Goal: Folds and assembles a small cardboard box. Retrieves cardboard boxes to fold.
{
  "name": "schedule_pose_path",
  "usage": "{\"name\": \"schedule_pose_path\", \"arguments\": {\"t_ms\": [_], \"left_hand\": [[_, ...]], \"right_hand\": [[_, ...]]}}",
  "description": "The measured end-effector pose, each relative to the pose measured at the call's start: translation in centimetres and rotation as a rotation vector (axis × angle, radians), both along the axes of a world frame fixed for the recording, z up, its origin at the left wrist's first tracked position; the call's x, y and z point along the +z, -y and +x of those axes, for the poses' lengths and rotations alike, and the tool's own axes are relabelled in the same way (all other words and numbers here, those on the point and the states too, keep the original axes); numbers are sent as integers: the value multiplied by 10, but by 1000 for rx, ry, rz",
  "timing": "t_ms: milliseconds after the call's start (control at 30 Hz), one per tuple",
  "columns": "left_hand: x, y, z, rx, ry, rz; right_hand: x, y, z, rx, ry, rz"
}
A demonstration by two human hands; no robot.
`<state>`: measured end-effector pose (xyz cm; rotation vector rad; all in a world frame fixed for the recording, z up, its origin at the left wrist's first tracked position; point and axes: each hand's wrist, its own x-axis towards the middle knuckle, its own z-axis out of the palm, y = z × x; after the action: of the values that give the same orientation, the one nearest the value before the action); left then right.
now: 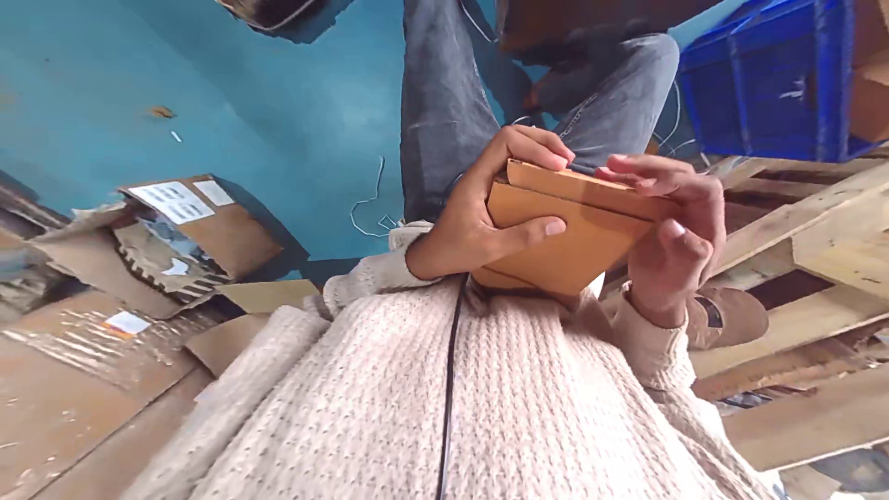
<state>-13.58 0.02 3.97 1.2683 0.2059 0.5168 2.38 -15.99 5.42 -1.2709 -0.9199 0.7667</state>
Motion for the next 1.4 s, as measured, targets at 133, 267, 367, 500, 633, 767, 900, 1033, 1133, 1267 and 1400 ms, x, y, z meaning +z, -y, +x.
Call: {"name": "schedule_pose_path", "arguments": {"t_ms": [133,267,367,500,633,767,900,1033,1133,1267,1400], "left_hand": [[-2,1,1,5,5,19],[1,-5,6,-57,33,30],[7,-7,10,-96,35,59],[8,2,12,-37,9,-15],[8,-3,9,-37,-6,-28],[9,-4,8,-17,-28,-13],[8,-4,11,-10,-40,-23],[4,-1,6,-49,-179,-65],[2,6,-4,-134,-214,-115],[7,8,-6,-219,-208,-14],[11,4,-3,-287,-183,79]], "right_hand": [[-1,0,-5,-22,8,6],[12,3,14,79,-47,-53],[21,5,24,163,-84,-83],[17,3,22,197,-70,-57],[10,3,21,169,-87,-39],[12,-1,16,147,-118,16],[12,-3,16,117,-70,-11],[22,-1,22,112,125,-132],[23,7,35,117,238,-236],[28,12,40,238,237,-358],[35,13,46,253,189,-360]]}}
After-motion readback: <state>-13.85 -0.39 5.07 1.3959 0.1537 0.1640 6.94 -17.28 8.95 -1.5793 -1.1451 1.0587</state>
